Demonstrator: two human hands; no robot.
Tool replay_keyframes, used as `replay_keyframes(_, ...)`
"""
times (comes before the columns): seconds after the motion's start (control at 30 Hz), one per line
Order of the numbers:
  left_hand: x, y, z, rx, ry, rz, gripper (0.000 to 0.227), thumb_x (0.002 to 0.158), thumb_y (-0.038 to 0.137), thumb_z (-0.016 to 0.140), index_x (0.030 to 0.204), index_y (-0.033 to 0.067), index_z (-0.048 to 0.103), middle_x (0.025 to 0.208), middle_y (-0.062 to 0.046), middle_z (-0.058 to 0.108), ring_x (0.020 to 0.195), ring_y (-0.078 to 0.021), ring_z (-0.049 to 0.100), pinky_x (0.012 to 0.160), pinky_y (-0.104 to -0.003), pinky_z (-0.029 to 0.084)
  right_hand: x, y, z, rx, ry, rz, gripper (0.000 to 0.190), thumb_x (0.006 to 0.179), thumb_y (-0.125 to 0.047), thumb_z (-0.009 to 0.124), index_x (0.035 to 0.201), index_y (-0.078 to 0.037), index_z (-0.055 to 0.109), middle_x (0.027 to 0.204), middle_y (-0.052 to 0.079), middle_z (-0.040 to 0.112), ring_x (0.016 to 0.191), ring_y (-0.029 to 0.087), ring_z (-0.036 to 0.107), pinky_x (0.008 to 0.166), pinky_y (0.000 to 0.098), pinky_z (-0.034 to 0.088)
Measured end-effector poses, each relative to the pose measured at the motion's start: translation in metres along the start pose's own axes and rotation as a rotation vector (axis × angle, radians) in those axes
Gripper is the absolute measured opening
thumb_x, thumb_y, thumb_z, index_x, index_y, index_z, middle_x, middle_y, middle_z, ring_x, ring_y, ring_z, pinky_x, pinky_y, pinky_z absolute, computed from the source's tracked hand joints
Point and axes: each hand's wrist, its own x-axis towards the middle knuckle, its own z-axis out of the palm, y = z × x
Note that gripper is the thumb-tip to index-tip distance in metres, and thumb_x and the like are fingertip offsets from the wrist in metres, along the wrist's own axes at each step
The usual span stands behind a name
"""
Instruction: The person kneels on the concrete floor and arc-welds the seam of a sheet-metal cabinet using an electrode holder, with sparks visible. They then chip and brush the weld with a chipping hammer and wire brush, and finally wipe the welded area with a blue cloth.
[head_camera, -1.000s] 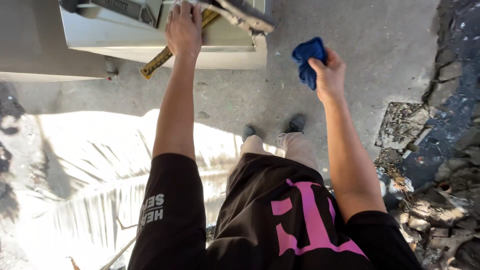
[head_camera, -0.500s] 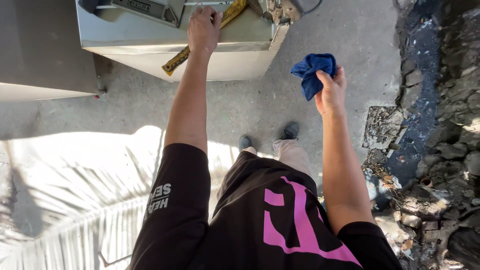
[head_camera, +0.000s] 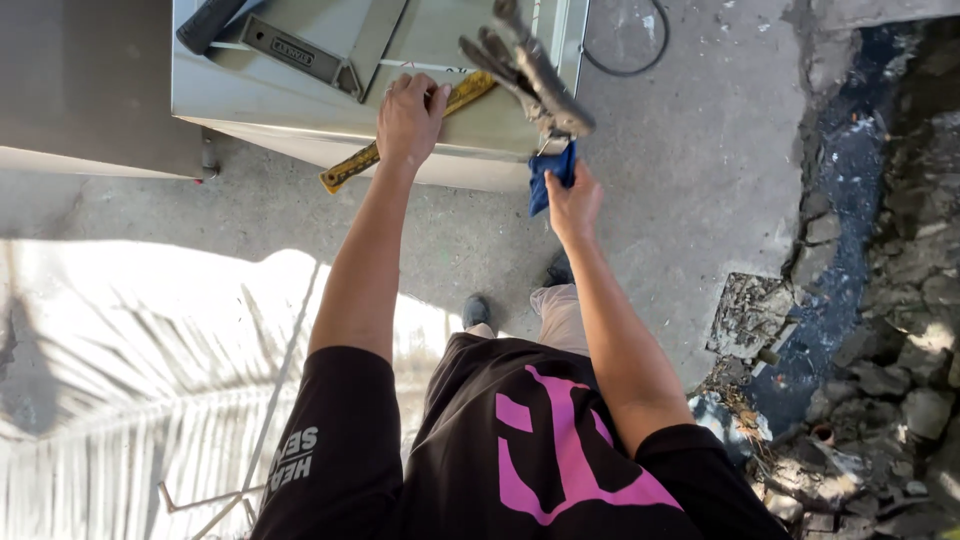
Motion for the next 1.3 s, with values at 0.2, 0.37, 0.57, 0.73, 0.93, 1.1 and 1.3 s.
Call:
replay_keyframes(0.2, 0.002, 0.013, -0.004, 0.044, -0.009, -0.036, 0.022, 0.1, 0.027, 0.069, 0.097, 0.0055, 0.066, 0.101, -0.014, 0.065, 0.1, -0.0383, 0.062, 0.087, -0.051, 0.049, 0.01, 0.015, -0.012, -0.204, -0.125, -0.03, 0.028, 0.085, -0.022, 0.085, 0.099, -0.002, 0.072, 0.081, 0.022, 0.07, 0.074, 0.038, 0.069, 0.065, 0.0452, 0.052)
replay_keyframes(0.37, -0.001, 0.004, 0.001, 0.047, 0.025, 0.002, 0.015, 0.09, 0.018, 0.069, 0.099, 0.0075, 0.067, 0.1, -0.013, 0.066, 0.1, -0.0381, 0.062, 0.084, -0.05, 0.05, 0.007, -0.093, -0.056, -0.04, -0.068, -0.248, 0.029, 0.087, -0.02, 0.082, 0.108, -0.003, 0.071, 0.089, 0.021, 0.072, 0.078, 0.038, 0.072, 0.068, 0.0442, 0.055)
replay_keyframes(0.57, 0.001, 0.006, 0.002, 0.019, 0.053, 0.005, 0.019, 0.097, 0.027, 0.071, 0.095, 0.0085, 0.067, 0.097, -0.01, 0.066, 0.098, -0.0356, 0.062, 0.086, -0.049, 0.05, 0.011, -0.008, -0.031, -0.24, -0.11, -0.291, 0.022, 0.09, -0.018, 0.083, 0.1, -0.005, 0.07, 0.087, 0.019, 0.071, 0.081, 0.039, 0.07, 0.069, 0.0433, 0.054)
replay_keyframes(0.73, -0.004, 0.01, -0.003, 0.007, 0.017, -0.023, 0.027, 0.099, 0.036, 0.069, 0.094, 0.0094, 0.067, 0.098, -0.011, 0.065, 0.097, -0.0351, 0.062, 0.085, -0.049, 0.049, -0.008, -0.087, -0.042, -0.143, -0.051, -0.113, 0.017, 0.094, -0.017, 0.078, 0.102, -0.005, 0.069, 0.083, 0.017, 0.07, 0.074, 0.029, 0.069, 0.067, 0.0404, 0.053)
replay_keyframes(0.93, 0.0, 0.004, -0.001, 0.04, 0.033, -0.011, 0.031, 0.1, 0.04, 0.065, 0.094, 0.0098, 0.067, 0.098, -0.012, 0.065, 0.098, -0.0351, 0.062, 0.086, -0.05, 0.048, -0.011, -0.013, -0.012, 0.075, -0.009, 0.202, 0.019, 0.095, -0.014, 0.074, 0.11, -0.002, 0.07, 0.091, 0.013, 0.073, 0.081, 0.022, 0.07, 0.072, 0.0381, 0.054)
replay_keyframes(1.1, -0.004, 0.005, -0.001, 0.028, 0.015, 0.002, 0.029, 0.1, 0.039, 0.063, 0.094, 0.0104, 0.066, 0.097, -0.013, 0.064, 0.098, -0.035, 0.062, 0.086, -0.049, 0.048, 0.0, -0.059, -0.032, 0.955, 0.043, 0.398, 0.029, 0.1, -0.014, 0.064, 0.125, -0.001, 0.066, 0.112, 0.008, 0.075, 0.098, 0.02, 0.073, 0.083, 0.037, 0.058)
replay_keyframes(1.3, 0.003, 0.006, 0.0, 0.051, 0.04, 0.019, 0.028, 0.1, 0.038, 0.065, 0.094, 0.0098, 0.064, 0.096, -0.013, 0.064, 0.097, -0.037, 0.061, 0.085, -0.05, 0.047, 0.052, -0.089, -0.055, 1.153, -0.083, 0.358, 0.037, 0.106, -0.027, 0.057, 0.13, 0.0, 0.064, 0.119, 0.01, 0.074, 0.105, 0.021, 0.072, 0.089, 0.0378, 0.059)
